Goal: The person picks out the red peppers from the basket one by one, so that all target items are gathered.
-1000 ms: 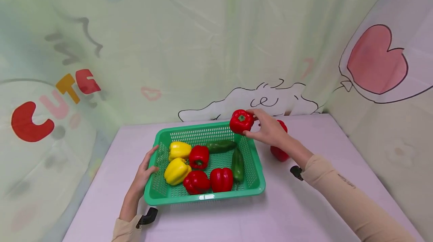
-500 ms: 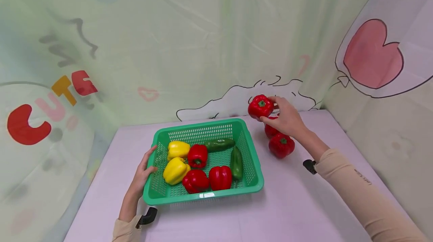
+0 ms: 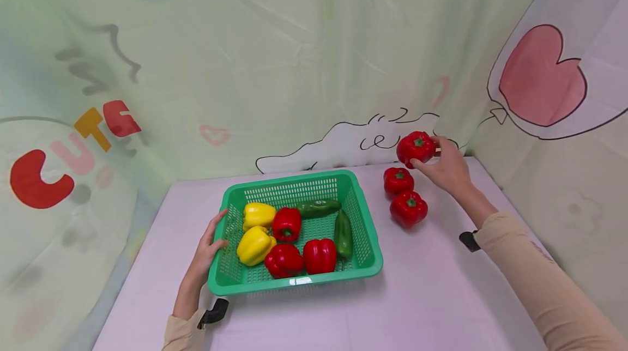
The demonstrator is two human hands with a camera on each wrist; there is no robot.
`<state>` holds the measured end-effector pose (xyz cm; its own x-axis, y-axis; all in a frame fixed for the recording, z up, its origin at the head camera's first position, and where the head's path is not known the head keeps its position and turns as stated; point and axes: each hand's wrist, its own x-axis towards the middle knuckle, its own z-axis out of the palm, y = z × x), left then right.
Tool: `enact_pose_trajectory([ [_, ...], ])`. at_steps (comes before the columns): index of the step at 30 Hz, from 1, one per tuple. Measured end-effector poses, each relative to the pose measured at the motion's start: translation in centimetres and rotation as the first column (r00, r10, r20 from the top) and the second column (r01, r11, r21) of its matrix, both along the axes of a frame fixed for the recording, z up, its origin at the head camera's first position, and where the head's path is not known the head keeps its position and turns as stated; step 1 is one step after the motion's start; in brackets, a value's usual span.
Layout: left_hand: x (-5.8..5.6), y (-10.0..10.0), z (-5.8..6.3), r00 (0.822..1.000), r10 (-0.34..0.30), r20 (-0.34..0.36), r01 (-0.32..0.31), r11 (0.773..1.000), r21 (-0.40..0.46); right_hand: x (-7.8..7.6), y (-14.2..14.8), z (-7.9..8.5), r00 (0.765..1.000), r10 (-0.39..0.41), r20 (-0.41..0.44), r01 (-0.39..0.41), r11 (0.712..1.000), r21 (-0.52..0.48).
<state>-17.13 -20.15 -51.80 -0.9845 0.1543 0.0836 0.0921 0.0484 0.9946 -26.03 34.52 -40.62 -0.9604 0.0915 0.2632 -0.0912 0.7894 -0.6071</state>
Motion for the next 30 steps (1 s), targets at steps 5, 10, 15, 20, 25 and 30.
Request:
enact_pose_trajectory([
  [5,0.1,0.0,0.3,1.000,0.003,-0.004,-0.003,1.000,-0.014,-0.1,1.3,-1.2,0.999,-0.037,0.020,0.037,0.999,-0.009],
  [10,0.1,0.0,0.0,1.000,0.003,0.003,-0.003,1.000,-0.016,0.2,2.3,-2.8,0.997,-0.058,0.056,0.058,0.998,-0.006],
  [15,0.2,0.0,-0.1,1.000,-0.005,0.011,0.005,1.000,-0.012,0.3,3.1,-4.2,0.993,-0.063,0.105,0.063,0.998,0.000],
  [20,0.1,0.1,0.0,1.000,-0.001,0.007,0.001,1.000,-0.010,0.4,3.6,-5.1,0.990,-0.061,0.125,0.059,0.998,0.020],
  [25,-0.1,0.0,0.1,1.000,-0.002,0.006,0.003,1.000,-0.008,0.4,3.9,-6.1,0.982,-0.071,0.177,0.068,0.997,0.025],
  [30,0.0,-0.1,0.1,1.000,-0.010,-0.002,0.010,1.000,-0.003,0.5,4.1,-7.0,0.973,-0.066,0.220,0.064,0.998,0.018],
])
